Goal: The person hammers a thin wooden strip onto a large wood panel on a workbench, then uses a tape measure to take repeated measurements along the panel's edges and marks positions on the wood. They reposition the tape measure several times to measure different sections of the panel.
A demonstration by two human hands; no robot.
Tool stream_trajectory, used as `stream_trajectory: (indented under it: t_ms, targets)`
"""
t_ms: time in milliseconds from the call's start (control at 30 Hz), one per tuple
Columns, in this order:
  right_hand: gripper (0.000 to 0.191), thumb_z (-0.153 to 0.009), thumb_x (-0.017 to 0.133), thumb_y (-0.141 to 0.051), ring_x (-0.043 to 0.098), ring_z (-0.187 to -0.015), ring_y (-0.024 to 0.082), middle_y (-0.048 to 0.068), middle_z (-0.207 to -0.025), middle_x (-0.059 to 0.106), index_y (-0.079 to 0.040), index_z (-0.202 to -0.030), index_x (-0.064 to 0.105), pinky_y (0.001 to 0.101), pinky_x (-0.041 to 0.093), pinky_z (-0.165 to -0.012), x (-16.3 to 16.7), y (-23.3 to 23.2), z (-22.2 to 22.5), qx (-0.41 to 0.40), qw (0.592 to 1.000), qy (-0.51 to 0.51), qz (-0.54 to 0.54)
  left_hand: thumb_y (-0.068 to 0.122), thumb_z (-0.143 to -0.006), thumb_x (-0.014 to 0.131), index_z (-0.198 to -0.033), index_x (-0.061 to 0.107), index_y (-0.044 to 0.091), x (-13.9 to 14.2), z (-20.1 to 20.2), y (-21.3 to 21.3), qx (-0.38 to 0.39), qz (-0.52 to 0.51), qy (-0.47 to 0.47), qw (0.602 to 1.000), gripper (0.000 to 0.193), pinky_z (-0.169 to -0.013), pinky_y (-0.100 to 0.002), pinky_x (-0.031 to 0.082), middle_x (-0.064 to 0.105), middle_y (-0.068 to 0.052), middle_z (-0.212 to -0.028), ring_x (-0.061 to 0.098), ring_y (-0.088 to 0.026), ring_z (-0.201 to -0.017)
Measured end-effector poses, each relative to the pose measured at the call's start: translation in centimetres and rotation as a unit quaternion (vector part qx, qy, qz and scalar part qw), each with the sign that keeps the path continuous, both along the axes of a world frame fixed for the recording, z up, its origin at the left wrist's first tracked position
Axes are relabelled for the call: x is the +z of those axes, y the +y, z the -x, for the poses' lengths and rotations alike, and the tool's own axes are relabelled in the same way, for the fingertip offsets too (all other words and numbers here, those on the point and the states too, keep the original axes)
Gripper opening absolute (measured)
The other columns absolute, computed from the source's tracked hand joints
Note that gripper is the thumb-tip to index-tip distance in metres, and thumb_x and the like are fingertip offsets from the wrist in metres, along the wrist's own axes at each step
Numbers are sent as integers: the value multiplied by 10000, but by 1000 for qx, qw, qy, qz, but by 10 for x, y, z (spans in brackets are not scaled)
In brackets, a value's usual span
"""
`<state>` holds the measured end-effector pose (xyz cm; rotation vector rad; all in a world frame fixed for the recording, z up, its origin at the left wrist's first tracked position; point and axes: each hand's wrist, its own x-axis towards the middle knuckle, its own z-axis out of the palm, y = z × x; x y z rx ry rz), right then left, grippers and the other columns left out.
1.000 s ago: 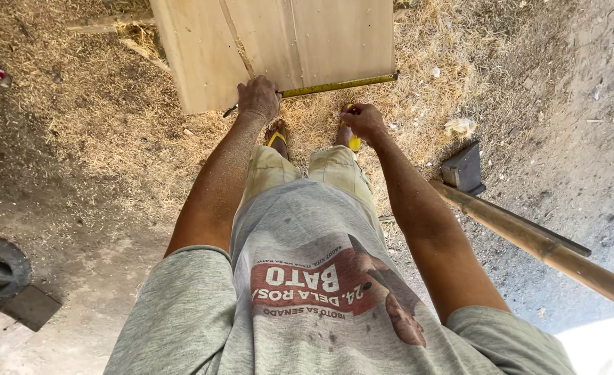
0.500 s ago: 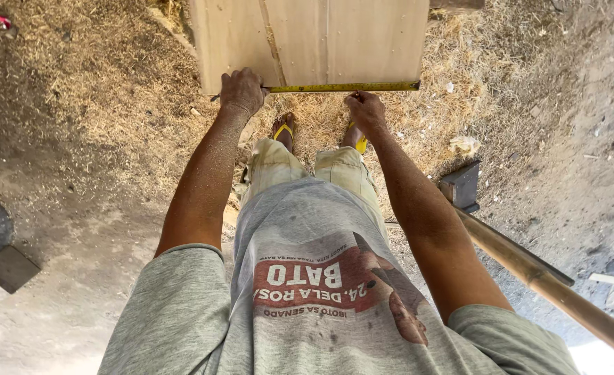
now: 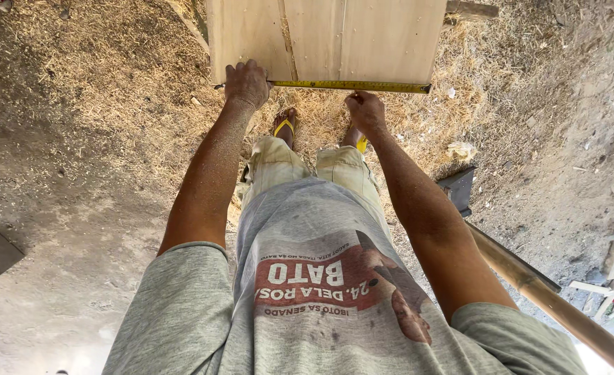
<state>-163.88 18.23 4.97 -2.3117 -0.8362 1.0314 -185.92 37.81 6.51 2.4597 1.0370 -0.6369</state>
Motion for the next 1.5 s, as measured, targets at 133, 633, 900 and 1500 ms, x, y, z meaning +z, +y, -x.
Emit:
stream_trajectory:
  t_ms: [133, 633, 900, 1500]
  targets:
    - [330, -1039, 573, -326, 686, -831, 181, 90, -960, 742, -81, -946, 773, 375, 587, -756, 4, 5, -6, -30, 994, 16, -102, 459, -1011, 633, -1187, 704, 97, 3, -3, 1, -8, -8, 15, 1000, 409, -951, -541, 434, 616, -139, -1168, 607, -317, -1107]
    - [89, -1012, 674, -115, 748, -930, 102, 34, -978, 723, -53, -1067, 643, 261, 657, -832, -5, 23, -14, 18, 979, 164, -117, 508, -1022, 607, -1198, 689, 101, -3, -1, 1, -12, -6, 21, 1000, 451, -925, -541, 445, 604, -148, -1119, 602, -298, -1050]
    - [111, -997, 696, -79, 687, -878, 98, 41, -932, 693, -60, -1063, 608, 273, 576, -801, -7, 25, -16, 74, 986, 86, -125, 523, -1016, 606, -1173, 699, 85, -8, 0, 3, -17, -13, 19, 1000, 474, -909, -537, 449, 607, -146, -1094, 607, -294, -1019]
    - [112, -998, 677, -76, 737, -1001, 153, 72, -1022, 720, -68, -1097, 624, 312, 624, -928, 5, 29, -9, 91, 984, 98, -115, 548, -990, 624, -1137, 696, 65, -12, -36, -23, -28, -33, -42, 998, 510, -909, -534, 427, 572, -129, -1096, 580, -293, -1018]
